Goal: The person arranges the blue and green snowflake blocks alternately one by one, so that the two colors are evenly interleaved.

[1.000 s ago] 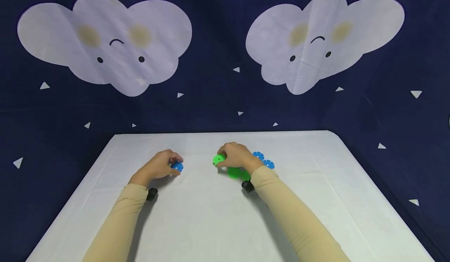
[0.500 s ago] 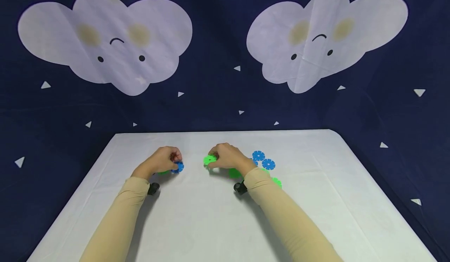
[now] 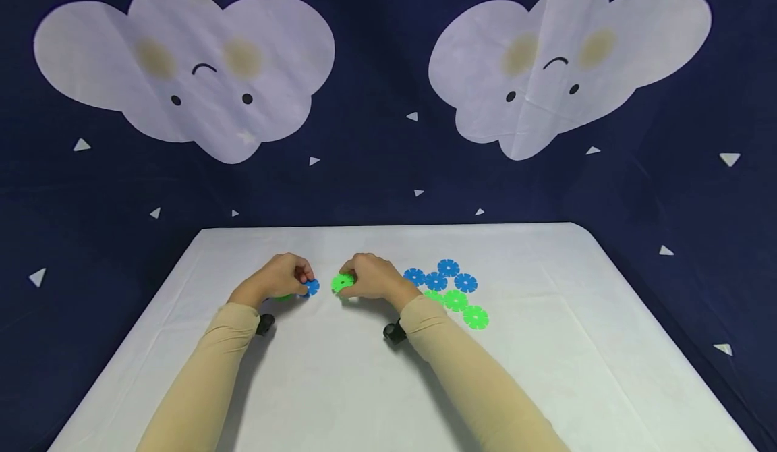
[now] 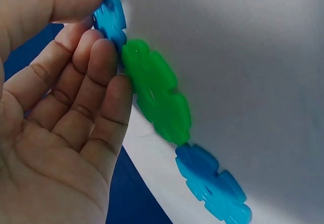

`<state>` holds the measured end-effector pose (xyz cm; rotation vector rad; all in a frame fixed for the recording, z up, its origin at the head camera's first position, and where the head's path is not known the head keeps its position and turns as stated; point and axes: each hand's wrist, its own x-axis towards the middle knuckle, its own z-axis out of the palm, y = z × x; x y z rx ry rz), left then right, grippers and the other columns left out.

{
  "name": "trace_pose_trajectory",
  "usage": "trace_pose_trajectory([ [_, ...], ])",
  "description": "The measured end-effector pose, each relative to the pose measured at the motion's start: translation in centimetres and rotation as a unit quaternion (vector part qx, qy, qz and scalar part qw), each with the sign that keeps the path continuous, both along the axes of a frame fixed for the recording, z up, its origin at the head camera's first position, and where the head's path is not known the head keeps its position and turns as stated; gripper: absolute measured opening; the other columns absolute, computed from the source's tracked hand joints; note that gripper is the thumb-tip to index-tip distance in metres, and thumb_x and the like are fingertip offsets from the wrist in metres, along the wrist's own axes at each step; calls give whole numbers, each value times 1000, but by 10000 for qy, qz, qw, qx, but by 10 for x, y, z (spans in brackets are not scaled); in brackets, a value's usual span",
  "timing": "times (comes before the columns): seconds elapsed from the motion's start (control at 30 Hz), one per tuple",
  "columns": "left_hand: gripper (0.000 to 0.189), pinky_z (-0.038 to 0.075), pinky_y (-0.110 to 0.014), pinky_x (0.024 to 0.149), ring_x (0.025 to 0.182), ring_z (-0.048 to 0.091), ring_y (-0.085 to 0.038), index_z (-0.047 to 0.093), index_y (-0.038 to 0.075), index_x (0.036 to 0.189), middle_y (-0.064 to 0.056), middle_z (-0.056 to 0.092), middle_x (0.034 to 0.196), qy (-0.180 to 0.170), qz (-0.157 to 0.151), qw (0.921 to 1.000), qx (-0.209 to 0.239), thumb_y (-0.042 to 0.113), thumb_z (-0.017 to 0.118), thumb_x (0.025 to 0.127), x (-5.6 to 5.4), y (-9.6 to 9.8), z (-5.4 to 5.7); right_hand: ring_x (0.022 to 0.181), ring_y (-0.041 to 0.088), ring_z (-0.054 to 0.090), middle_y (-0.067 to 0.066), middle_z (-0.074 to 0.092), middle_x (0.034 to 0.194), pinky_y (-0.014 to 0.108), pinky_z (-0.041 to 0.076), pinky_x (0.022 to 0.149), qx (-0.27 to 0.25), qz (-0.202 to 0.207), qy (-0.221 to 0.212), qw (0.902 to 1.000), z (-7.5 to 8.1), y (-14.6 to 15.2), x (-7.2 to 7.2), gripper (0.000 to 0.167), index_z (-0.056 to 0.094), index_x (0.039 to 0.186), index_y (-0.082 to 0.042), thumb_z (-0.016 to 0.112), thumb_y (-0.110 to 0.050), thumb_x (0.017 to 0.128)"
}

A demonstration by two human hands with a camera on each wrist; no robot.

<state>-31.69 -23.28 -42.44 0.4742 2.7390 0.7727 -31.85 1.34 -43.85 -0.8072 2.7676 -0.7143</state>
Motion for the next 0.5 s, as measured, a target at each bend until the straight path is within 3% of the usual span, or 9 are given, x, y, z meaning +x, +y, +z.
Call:
trace_pose_trajectory([
  [0.5,16,52,-33,84,84,61,-16,77,6,96,-3,71,89,-35,32,9999,-145,-1,82,83,1,2,2,101,11,65,-1,74,119,31,58,91,580,-274,730,9953,-12,-26,4,50,78,132,-16,85,-42,90],
])
